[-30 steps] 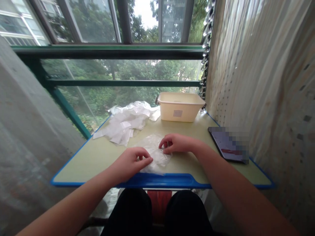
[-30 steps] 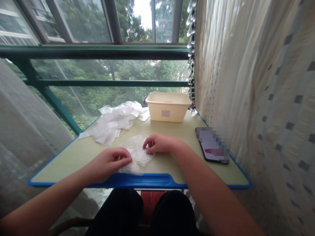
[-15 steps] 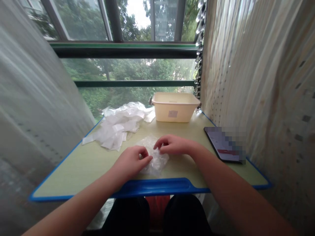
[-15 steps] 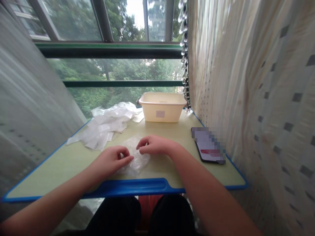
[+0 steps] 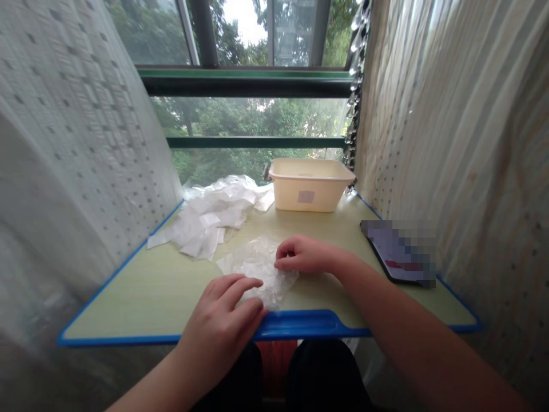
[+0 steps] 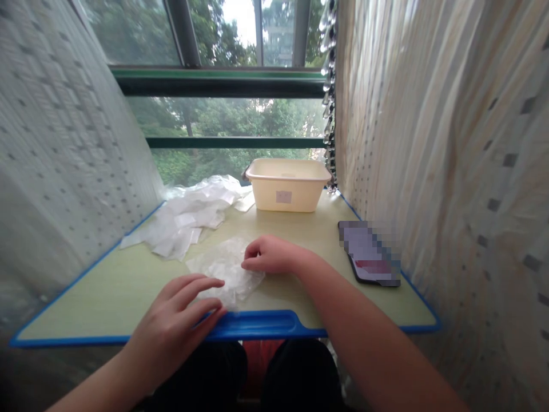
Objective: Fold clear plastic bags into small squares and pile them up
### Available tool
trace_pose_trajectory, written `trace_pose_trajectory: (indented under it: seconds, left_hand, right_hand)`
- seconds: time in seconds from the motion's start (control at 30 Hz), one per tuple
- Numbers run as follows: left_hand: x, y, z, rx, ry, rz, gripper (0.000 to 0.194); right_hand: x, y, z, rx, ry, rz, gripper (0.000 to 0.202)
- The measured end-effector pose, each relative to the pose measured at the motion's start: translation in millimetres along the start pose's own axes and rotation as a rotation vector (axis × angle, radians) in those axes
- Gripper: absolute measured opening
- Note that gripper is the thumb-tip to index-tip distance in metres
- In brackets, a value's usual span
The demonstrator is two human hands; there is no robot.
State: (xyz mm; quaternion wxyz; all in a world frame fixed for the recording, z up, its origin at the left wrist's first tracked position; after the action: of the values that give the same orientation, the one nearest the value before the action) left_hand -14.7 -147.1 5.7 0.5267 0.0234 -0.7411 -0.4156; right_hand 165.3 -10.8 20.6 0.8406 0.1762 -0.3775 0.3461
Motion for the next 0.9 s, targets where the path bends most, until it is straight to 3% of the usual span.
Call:
trace_pose_trajectory:
  seconds: [0.17, 0.27, 0.43, 0.53, 0.67, 0.83, 0.9]
  left_hand:
    - [1.9, 0, -4, 0.026, -0.044, -0.034, 0.010]
    - [4.0, 9, 4, 0.046, -0.024, 0.003, 0.025]
    - [10.0, 39, 28, -0.180, -0.090, 0.370, 0.036]
    - [10.5, 51, 36, -0.258, -0.147, 0.477, 0.036]
    - [5.0, 51, 37, -0.263, -0.208, 0.478, 0.038]
    - [1.2, 43, 38, -0.236, -0.195, 0.478, 0.041]
    - [1.9, 41, 39, -0.243, -0.195, 0.482, 0.041]
  right_hand:
    - [0, 0, 2, -0.002, -0.015, -0.024, 0.024]
    - [0, 0, 4, 0.014, -0.024, -0.044, 0.023]
    - [2, 1, 5, 0.016, -0.033, -0.092, 0.018]
    - [1, 2, 3, -0.005, -0.080, -0.108, 0.022]
    - [1, 0, 1, 0.029, -0.112, -0.183, 0.035]
    - [4, -4, 1, 0.080, -0.114, -0.120, 0.014]
    - [9, -8, 3, 0.065, -0.121, -0.084, 0.015]
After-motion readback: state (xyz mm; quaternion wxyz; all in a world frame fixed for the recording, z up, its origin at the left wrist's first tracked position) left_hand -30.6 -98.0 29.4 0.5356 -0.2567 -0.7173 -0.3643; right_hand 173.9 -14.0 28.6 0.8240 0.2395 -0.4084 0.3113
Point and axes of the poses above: each hand's wrist, its own y-axis towards the middle knuckle, its own x-axis out of the back of the hand, z = x × y, the point moved 1 cm from there along y, towards the middle knuckle, and after that the axes turned 8 degrees about -z, right-handed, at the moved point
